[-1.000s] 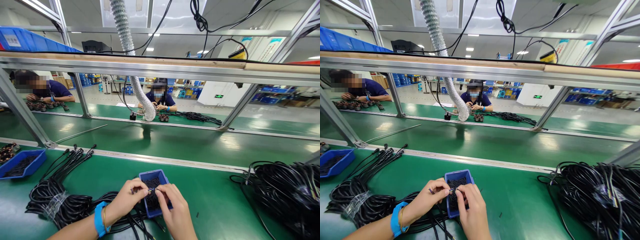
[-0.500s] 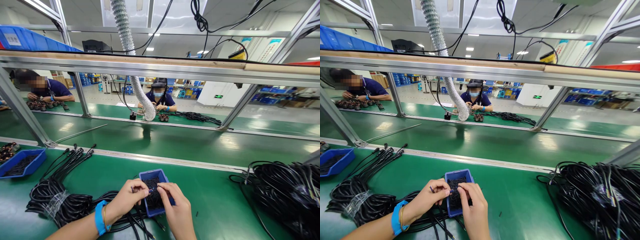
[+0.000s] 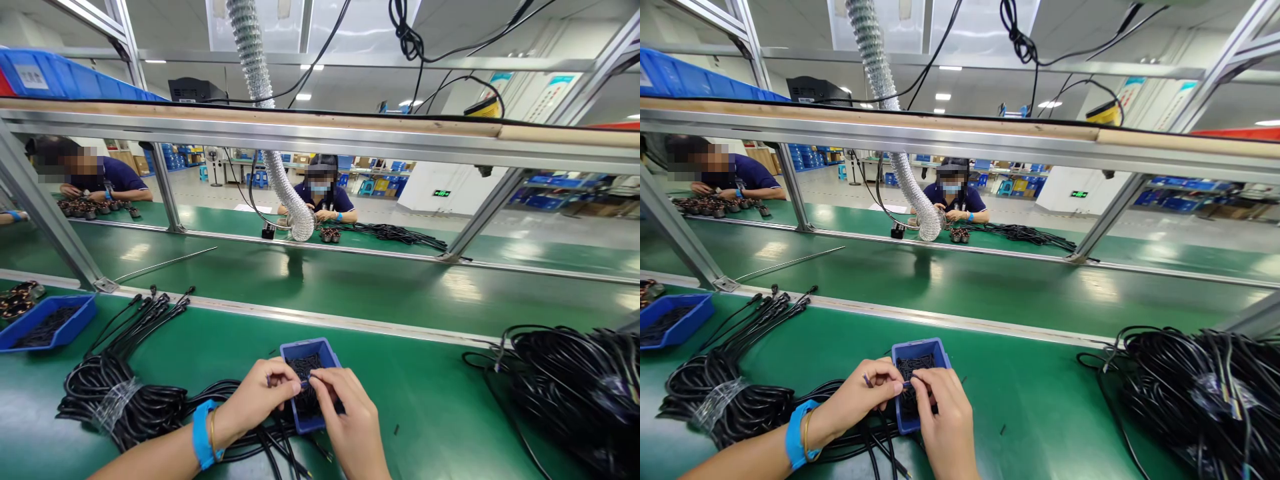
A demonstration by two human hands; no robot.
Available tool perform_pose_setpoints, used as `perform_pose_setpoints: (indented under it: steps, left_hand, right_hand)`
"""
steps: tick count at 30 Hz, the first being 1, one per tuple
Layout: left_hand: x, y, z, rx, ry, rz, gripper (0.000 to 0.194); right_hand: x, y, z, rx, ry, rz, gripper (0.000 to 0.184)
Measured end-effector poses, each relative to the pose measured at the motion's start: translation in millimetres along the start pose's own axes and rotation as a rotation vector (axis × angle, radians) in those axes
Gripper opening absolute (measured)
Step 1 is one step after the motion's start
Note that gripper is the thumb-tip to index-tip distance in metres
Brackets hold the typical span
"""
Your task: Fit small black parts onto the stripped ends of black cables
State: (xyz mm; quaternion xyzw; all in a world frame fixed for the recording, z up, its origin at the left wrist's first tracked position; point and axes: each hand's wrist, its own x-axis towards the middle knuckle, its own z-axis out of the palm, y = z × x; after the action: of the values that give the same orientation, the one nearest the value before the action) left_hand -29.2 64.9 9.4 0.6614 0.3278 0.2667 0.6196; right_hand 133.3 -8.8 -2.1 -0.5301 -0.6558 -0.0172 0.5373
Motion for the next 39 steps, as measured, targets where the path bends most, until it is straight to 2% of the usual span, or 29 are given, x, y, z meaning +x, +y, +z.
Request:
perform_pose_setpoints:
  steps: [6, 11, 18, 21, 26, 31, 36, 39]
  left_hand:
    - [0.3, 0.8, 0.1, -0.016, 0.005, -0.003, 0.037]
    - [0.5, -0.2, -0.7, -0.028, -0.006, -0.012, 0.034]
    - [0.8, -2.1, -1.8, -0.039, -0.008, 0.001, 0.031]
    - [1.3, -3.8, -2.0, 0.002, -0.004, 0.019, 0.028]
    - [1.0, -7.4, -1.8, 0.068, 0.013, 0.076, 0.02]
    - [0.1, -7.5, -2.9, 0.097, -0.065, 0.069, 0.015]
    - [-0.1, -6.2, -4.6, 0.098, -0.093, 0.061, 0.019]
    - [0.5, -6.5, -4.2, 0.063, -0.081, 0.057, 0.025]
  right_hand:
    - [0.2, 1.1, 1.2, -0.018, 0.028, -0.046, 0.013]
    - [3.8, 3.6, -0.5, 0.047, -0.024, -0.083, 0.017]
    - [2.7, 5.5, -0.7, 0.044, -0.022, -0.062, 0.016]
    - [2.9, 7.8, -3.8, 0.05, -0.074, -0.068, 0.016]
    - [4.6, 15.9, -15.6, 0.038, -0.247, -0.069, 0.016]
    - [7.6, 18.7, -26.5, 0.073, -0.396, -0.072, 0.016]
    - [12.4, 10.6, -20.3, 0.161, -0.313, -0.173, 0.022]
    - [12.5, 8.1, -11.8, 0.203, -0.262, -0.184, 0.026]
